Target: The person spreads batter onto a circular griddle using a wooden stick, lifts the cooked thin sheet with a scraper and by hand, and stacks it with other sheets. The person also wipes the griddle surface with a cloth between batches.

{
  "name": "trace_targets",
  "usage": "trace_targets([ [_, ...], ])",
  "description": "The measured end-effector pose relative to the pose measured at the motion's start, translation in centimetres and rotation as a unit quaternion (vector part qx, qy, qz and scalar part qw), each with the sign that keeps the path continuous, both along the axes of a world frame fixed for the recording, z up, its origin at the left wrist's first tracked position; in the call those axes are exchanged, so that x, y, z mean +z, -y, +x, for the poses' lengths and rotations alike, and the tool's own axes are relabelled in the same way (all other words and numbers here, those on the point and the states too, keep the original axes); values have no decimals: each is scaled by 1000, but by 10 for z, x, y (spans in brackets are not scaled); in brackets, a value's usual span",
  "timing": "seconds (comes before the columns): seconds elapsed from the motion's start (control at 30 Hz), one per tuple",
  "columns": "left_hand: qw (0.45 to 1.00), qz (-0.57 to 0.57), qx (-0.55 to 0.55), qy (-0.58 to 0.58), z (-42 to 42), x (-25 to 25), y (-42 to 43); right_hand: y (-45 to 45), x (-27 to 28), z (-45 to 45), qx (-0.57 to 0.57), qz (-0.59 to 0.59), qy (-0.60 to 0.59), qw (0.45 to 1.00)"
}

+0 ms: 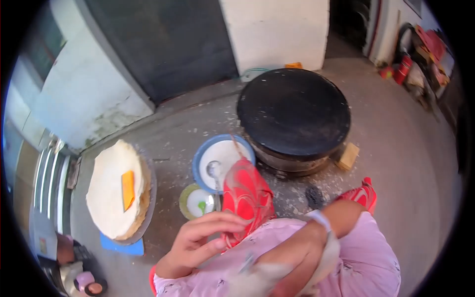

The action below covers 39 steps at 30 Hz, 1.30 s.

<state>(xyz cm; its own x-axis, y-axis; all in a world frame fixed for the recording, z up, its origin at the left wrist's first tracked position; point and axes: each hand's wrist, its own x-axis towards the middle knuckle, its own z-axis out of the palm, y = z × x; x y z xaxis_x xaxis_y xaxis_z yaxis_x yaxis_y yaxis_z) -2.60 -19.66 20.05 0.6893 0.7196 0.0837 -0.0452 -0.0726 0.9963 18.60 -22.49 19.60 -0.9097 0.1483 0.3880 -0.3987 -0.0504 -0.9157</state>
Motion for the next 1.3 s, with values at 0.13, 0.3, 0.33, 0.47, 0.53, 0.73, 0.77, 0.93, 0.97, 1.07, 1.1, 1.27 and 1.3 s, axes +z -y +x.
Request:
trace_targets([
  [0.13, 975, -192, -87, 71, -9, -34, -7, -10, 6, 7, -4, -289, 18, 957],
  [0.3, 866, -415, -83, 267, -18, -80, -11, -44, -10, -12, -271, 296, 138, 905],
  [0.33, 846, -426, -55, 316, -18, -80, -12, -42, -16, -21, -302, 369, 205, 855],
  [0.47, 924, -314, 182, 120, -35, -104, -10, -52, -45, -35, -238, 493, 277, 789],
  [0.53, 859, -378, 294, 181, -49, -110, -6, -52, -47, -40, -224, 456, 242, 826],
  [0.73, 694, -254, 583, 338, -173, -143, 10, -67, -63, -16, -309, 283, 276, 865],
  [0.77, 668, -204, 625, 348, -195, -147, 13, -69, -69, -10, -339, 233, 301, 861],
  [0.93, 565, -3, 766, 308, -296, -173, 23, -76, -78, 3, -396, 126, 288, 863],
  [0.97, 523, 58, 800, 288, -316, -188, 26, -76, -81, 5, -414, 91, 282, 861],
  [1.07, 506, 67, 858, 57, -359, -231, 41, -78, -92, 11, -440, 62, 276, 852],
  [1.1, 507, 68, 858, 56, -386, -266, 46, -80, -97, 13, -449, 67, 277, 847],
  [1.27, 270, -73, 795, -537, -367, -298, 43, -84, -119, 31, -468, 32, 318, 824],
  [1.3, 271, -74, 794, -539, -358, -295, 40, -85, -123, 33, -467, 14, 332, 820],
])
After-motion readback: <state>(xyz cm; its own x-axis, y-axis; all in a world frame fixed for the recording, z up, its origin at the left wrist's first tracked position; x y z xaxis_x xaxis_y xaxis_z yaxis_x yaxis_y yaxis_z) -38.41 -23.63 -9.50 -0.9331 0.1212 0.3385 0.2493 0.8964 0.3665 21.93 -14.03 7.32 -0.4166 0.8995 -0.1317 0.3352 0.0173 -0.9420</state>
